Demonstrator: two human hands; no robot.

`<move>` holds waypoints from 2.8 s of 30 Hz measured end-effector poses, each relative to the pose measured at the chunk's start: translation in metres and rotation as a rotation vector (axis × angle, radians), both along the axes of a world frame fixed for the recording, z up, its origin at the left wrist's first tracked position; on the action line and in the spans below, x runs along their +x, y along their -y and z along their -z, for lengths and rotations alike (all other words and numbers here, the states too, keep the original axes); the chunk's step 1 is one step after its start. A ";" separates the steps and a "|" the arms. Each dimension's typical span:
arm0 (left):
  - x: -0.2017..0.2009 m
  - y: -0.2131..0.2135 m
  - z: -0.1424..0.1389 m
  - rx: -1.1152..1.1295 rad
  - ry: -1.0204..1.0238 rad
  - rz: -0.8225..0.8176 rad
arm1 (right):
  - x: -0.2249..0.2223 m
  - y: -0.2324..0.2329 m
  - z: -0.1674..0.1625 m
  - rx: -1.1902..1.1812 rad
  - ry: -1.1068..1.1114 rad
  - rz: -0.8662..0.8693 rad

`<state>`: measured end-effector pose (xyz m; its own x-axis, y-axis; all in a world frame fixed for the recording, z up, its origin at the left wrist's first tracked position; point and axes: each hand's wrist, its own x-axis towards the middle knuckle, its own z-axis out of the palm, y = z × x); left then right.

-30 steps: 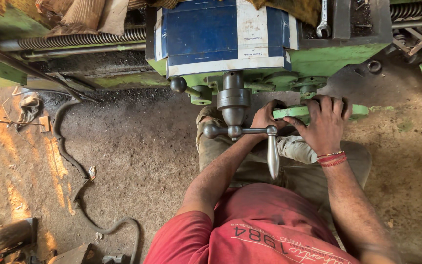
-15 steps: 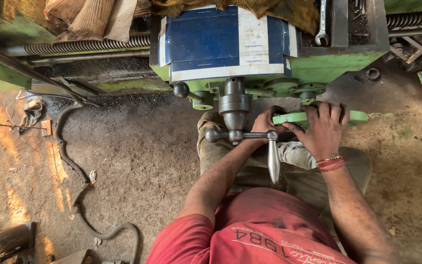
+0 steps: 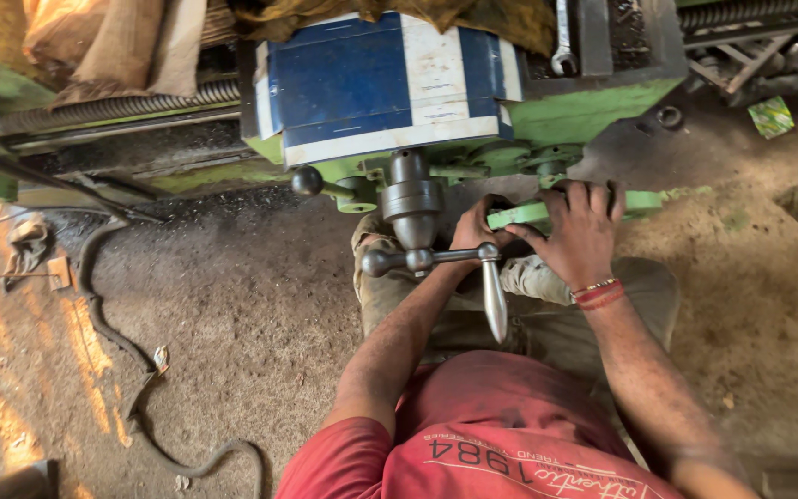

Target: The person operates a metal lathe by turning a green handwheel with both hands to adjust the machine. The person repeatedly rotates the wheel and repositions hands while the lathe runs, with metal shavings visible on the floor.

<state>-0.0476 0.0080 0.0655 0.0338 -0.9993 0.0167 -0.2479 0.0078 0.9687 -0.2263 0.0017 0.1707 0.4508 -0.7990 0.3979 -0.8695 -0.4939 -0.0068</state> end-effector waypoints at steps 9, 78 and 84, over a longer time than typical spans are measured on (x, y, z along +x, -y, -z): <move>-0.001 -0.001 0.002 0.022 -0.074 -0.003 | 0.001 0.000 -0.005 0.016 0.005 -0.008; 0.002 -0.004 0.042 -0.007 -0.104 -0.006 | 0.015 -0.005 0.003 0.051 -0.056 -0.004; 0.001 -0.006 0.042 -0.002 -0.126 -0.017 | 0.015 -0.007 0.002 0.063 -0.050 -0.005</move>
<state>-0.0466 0.0138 0.0239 0.0531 -0.9985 0.0134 -0.1245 0.0067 0.9922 -0.2112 0.0083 0.1685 0.4732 -0.8193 0.3236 -0.8669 -0.4984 0.0059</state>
